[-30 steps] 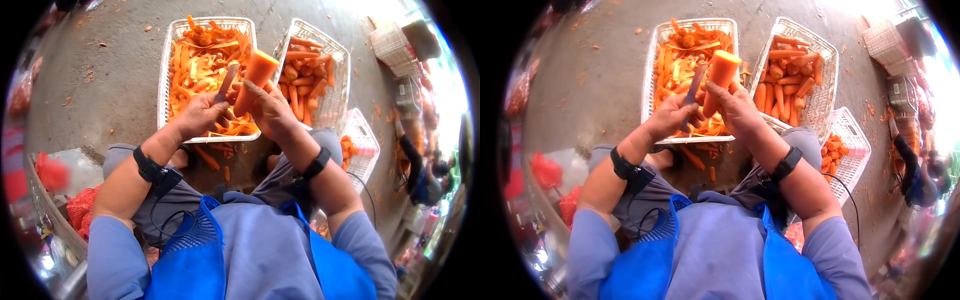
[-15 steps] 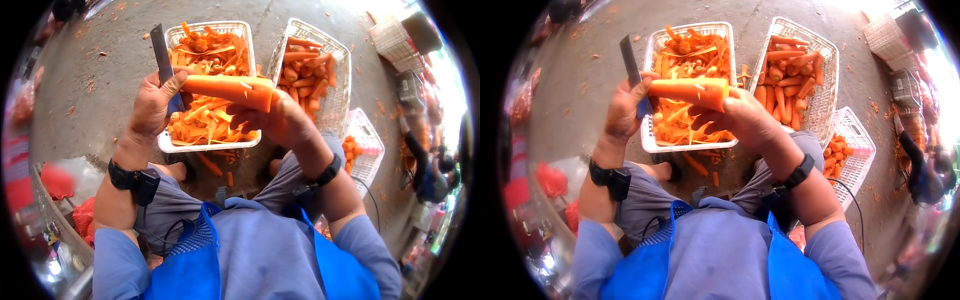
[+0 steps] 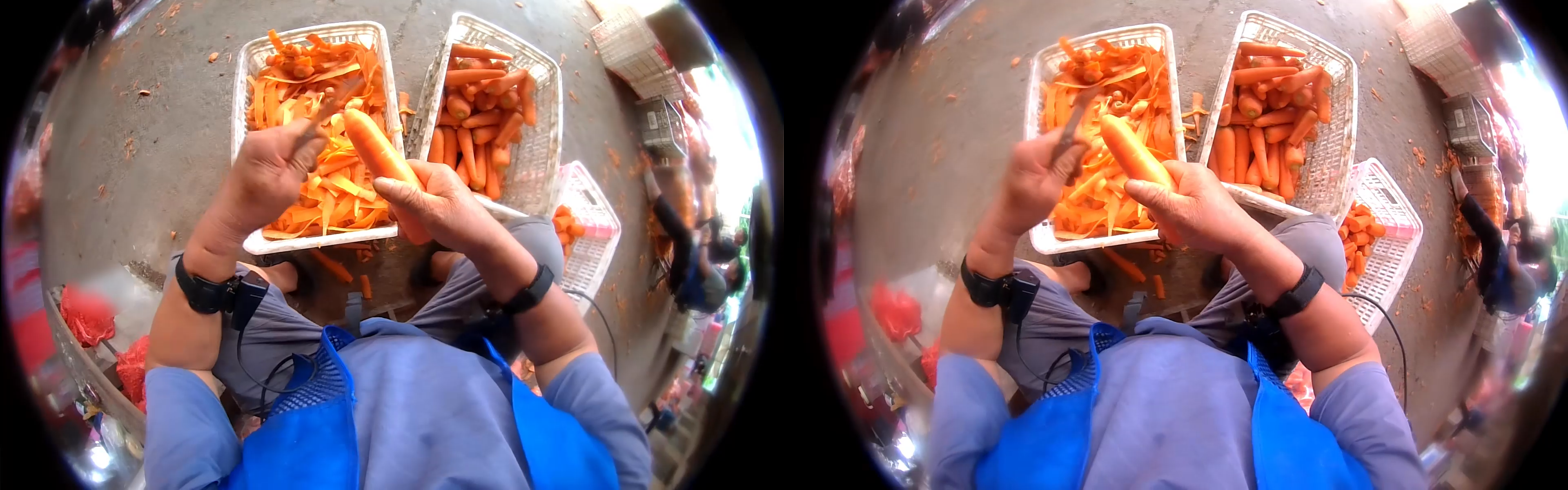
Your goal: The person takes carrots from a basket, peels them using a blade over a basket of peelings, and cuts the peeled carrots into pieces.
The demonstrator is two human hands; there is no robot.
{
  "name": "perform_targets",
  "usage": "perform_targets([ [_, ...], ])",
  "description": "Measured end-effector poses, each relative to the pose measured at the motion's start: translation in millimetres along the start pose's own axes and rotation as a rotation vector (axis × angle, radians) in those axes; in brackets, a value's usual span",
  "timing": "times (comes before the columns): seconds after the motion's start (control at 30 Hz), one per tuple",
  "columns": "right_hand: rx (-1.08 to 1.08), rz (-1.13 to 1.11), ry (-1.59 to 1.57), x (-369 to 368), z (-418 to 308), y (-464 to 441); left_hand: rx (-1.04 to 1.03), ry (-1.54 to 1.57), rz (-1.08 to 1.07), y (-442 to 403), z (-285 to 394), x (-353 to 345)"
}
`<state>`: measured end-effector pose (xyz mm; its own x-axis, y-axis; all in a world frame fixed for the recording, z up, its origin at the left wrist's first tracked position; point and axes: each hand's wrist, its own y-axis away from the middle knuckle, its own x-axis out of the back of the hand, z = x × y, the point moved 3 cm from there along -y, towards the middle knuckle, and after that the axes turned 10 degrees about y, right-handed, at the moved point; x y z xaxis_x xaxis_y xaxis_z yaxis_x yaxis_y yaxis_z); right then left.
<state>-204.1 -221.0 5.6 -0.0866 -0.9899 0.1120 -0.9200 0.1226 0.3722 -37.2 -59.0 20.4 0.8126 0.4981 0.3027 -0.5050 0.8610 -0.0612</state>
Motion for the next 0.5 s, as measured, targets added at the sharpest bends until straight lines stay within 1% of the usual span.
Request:
perform_targets([
  [0.03, 0.0, 0.01, -0.026, -1.8, 1.6, -1.2, -0.085, -0.075, -0.022, -0.4, 7.8, -8.9],
  [0.07, 0.001, 0.015, -0.053, -5.1, 3.4, -1.3, -0.129, -0.171, -0.027, -1.7, -3.5, -14.2],
  [0.13, 0.011, 0.026, -0.101, -8.8, 4.0, -2.1, -0.118, -0.314, -0.084, -5.3, -15.8, -11.4],
  [0.17, -0.022, 0.01, -0.112, -8.0, 8.6, -4.8, -0.034, -0.297, -0.106, -7.5, -19.5, -10.7],
  [0.27, 0.022, 0.037, -0.045, -6.9, 13.1, -9.1, -0.02, -0.362, -0.091, -8.4, -27.4, -8.9],
  [0.3, 0.039, 0.047, 0.007, -5.9, 12.8, -9.5, 0.043, -0.363, -0.104, -7.9, -25.7, -8.2],
  [0.4, 0.028, 0.1, 0.137, -7.3, 12.3, -9.5, 0.058, -0.388, -0.15, -7.6, -31.0, -4.2],
  [0.5, 0.339, 0.24, 0.362, -10.5, 3.7, -8.4, 0.093, -0.689, -0.222, 1.9, -59.0, 7.8],
])
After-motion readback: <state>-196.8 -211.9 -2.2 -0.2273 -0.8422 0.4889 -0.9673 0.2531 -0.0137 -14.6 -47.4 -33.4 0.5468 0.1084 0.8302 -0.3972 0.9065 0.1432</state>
